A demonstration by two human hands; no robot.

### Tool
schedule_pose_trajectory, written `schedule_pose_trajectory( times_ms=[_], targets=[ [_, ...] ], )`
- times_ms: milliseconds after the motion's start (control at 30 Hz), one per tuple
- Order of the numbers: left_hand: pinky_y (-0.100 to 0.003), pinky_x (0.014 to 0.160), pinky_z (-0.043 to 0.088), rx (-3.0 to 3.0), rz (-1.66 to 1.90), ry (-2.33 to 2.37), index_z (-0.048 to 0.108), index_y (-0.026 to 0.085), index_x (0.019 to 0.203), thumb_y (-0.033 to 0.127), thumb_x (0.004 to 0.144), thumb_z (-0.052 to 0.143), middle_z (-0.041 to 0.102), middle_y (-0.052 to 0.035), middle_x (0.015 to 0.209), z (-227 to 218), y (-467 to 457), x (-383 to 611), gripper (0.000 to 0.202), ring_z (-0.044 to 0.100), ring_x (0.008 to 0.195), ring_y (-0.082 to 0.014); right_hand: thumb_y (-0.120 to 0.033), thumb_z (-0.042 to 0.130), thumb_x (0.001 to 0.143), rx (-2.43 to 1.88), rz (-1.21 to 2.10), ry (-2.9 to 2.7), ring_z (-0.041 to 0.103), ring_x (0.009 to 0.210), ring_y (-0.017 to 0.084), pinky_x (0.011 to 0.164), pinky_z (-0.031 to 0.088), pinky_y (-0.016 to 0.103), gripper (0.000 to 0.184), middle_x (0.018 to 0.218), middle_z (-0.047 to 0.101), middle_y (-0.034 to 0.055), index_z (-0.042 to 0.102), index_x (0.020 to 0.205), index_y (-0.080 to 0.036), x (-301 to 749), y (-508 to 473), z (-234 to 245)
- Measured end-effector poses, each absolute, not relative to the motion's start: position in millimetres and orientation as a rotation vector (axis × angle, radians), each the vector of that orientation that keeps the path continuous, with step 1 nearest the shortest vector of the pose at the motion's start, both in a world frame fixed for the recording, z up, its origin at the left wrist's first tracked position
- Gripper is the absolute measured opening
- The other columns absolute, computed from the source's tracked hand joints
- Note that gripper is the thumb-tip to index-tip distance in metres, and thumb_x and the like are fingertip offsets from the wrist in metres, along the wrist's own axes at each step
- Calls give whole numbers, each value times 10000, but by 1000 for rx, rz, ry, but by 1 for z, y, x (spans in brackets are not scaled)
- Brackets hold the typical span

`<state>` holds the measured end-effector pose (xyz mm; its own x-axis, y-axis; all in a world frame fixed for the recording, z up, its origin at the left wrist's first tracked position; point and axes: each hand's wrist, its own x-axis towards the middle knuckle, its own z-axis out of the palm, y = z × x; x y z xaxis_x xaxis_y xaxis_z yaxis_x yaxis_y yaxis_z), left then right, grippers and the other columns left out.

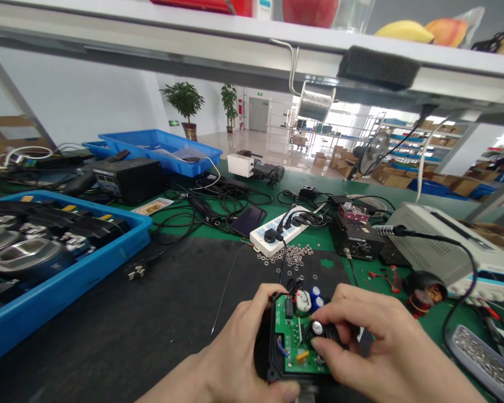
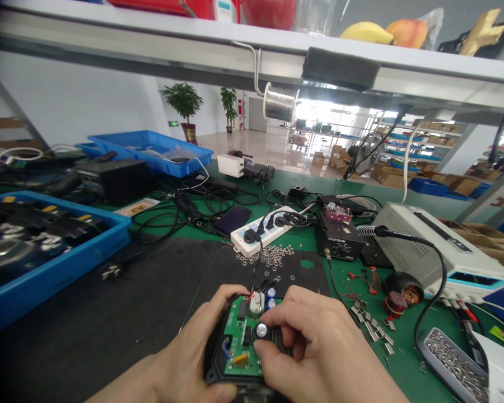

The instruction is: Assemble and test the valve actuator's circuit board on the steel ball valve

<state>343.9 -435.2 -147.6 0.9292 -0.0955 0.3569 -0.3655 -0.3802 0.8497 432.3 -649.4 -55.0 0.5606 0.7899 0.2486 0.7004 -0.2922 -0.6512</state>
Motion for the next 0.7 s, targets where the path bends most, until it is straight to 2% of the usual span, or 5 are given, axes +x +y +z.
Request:
schedule_pose_trajectory(
  times_ms=[300, 467, 700],
  targets=[
    [-309, 741, 463, 1965, 333, -356, 365, 243, 1307, 492, 656, 753, 618, -2, 1000, -142, -436, 345, 798, 622, 804, -202, -128, 706, 839, -2097, 168, -1207, 596, 628, 118, 566, 411, 253, 125, 697, 585, -43, 750, 860, -244, 433, -650, -54],
    [-308, 716, 466, 1966, 361, -395, 362, 233, 1293, 572, 693, 749, 618, -11, 987, -144, -436, 347, 790, 622, 776, -201, -109, 702, 819, -2094, 160, -1206, 591, 623, 118, 559, 407, 250, 142, 692, 574, -46, 743, 859, -238, 432, -650, -52],
    [-304, 718, 453, 1937, 359, -410, 364, 245, 1294, 524, 673, 768, 624, -3, 991, -144, -436, 348, 792, 625, 774, -196, -127, 691, 832, -2092, 151, -1201, 591, 623, 122, 559, 408, 252, 128, 697, 579, -40, 747, 863, -238, 431, -649, -54]
  ],
)
